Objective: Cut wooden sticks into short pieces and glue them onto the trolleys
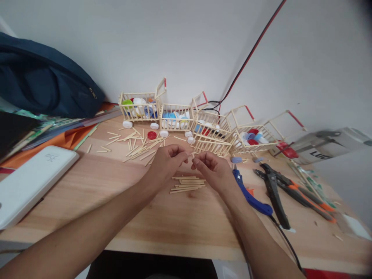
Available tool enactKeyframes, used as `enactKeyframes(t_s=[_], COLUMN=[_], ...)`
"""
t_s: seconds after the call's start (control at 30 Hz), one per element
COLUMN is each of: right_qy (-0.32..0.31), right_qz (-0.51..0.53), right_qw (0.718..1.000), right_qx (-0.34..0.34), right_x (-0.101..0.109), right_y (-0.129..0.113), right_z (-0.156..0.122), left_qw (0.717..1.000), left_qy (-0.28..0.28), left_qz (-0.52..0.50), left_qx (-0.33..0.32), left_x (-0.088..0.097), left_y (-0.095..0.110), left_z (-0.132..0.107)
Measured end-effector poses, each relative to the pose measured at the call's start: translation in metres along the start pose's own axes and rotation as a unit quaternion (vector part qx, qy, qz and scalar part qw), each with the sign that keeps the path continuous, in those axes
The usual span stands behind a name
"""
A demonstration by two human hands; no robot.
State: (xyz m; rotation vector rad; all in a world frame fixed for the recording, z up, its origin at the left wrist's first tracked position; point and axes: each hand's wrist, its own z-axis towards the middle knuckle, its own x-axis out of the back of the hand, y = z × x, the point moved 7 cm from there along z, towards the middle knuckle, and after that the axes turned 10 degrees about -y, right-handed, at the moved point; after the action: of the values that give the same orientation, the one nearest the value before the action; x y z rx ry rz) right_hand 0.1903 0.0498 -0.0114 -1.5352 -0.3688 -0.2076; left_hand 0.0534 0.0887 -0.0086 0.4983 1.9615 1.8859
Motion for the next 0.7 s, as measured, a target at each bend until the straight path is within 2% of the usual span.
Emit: enactKeyframes(t_s=[0.23, 0.37, 0.5, 0.7], right_qy=[-0.008, -0.013, -0.018, 0.001], right_qz=[0.0, 0.012, 0.023, -0.018], right_qw=[1.0, 1.0, 1.0, 1.0], right_qx=[0.011, 0.018, -0.01, 0.007], right_x=[0.0, 0.0, -0.0007, 0.002], right_y=[-0.0024, -0.0027, 0.0049, 0.0034], right_z=[0.0004, 0.0006, 0.0014, 0.0019], left_qw=[0.999, 0.999, 0.999, 0.998], left_qy=[-0.017, -0.024, -0.01, -0.009], left_qz=[-0.035, -0.022, 0.001, 0.028], left_qx=[-0.03, -0.041, -0.04, -0.048], left_x=[0.0003, -0.0001, 0.0015, -0.0005], left_y=[-0.0032, -0.0038, -0.0016, 0.003], left_z=[0.0021, 0.003, 0.0029, 0.001])
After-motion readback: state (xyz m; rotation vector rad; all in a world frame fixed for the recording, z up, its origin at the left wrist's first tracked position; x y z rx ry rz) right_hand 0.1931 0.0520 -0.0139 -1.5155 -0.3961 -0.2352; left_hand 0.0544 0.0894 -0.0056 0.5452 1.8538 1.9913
